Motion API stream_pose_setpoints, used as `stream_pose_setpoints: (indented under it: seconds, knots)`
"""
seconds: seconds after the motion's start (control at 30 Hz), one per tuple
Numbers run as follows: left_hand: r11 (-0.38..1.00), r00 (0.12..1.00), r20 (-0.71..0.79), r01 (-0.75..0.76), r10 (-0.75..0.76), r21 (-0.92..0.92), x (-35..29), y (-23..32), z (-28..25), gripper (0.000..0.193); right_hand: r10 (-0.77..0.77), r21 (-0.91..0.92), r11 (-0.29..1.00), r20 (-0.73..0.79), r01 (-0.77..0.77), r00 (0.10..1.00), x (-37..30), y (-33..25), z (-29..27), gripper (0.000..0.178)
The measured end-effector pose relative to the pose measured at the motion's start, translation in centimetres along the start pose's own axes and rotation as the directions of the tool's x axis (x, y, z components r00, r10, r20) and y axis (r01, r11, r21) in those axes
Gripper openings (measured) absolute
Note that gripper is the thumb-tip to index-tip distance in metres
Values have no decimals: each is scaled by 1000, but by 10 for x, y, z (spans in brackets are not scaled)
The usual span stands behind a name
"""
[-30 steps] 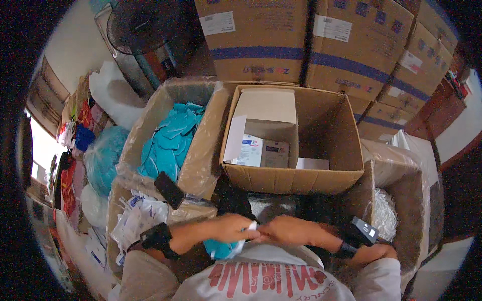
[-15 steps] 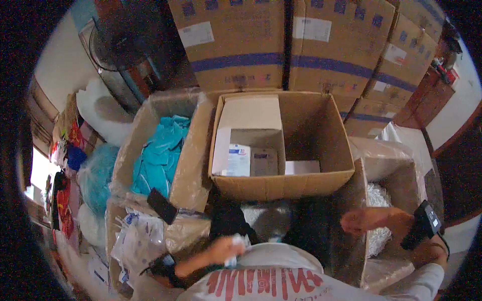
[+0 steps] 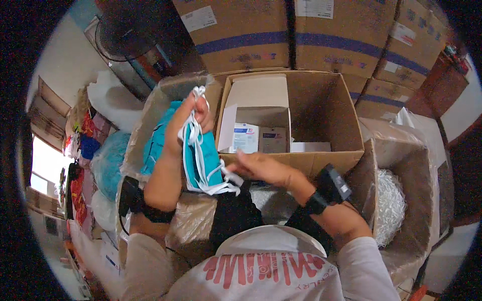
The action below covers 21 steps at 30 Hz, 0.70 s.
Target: The recorder is taking face masks from a pile and placing them into individual white packing pouches.
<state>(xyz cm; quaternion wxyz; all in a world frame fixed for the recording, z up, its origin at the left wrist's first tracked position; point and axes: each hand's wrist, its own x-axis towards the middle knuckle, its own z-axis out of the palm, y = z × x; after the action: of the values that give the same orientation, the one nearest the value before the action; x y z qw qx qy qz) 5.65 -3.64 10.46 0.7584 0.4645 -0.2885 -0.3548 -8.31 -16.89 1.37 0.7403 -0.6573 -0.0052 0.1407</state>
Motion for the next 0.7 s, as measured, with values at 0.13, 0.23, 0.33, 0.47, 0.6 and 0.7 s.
stream_pose_setpoints:
  seconds: [0.13,0.23,0.33,0.47,0.6,0.7]
  knots:
    - [999,998,-56,-36,34,-39,7,17,-1,28,7,269,961,190,-59,982,8,27,30,56]
    - [997,976,-209,-72,69,-7,7,20,-14,26,-54,494,861,321,-118,945,-7,26,42,55]
    - [996,956,-280,-86,86,10,6,25,-23,21,-67,462,879,362,-117,930,-18,25,43,44]
    - [985,918,-360,-137,165,102,4,27,-31,21,-66,294,955,329,-36,942,-29,11,47,31]
    - [891,844,-422,-134,332,433,0,33,-41,27,-19,270,962,189,-33,982,-32,31,33,29]
    - [464,860,-294,76,418,882,-20,39,-58,30,42,140,988,148,-63,988,-36,32,14,28]
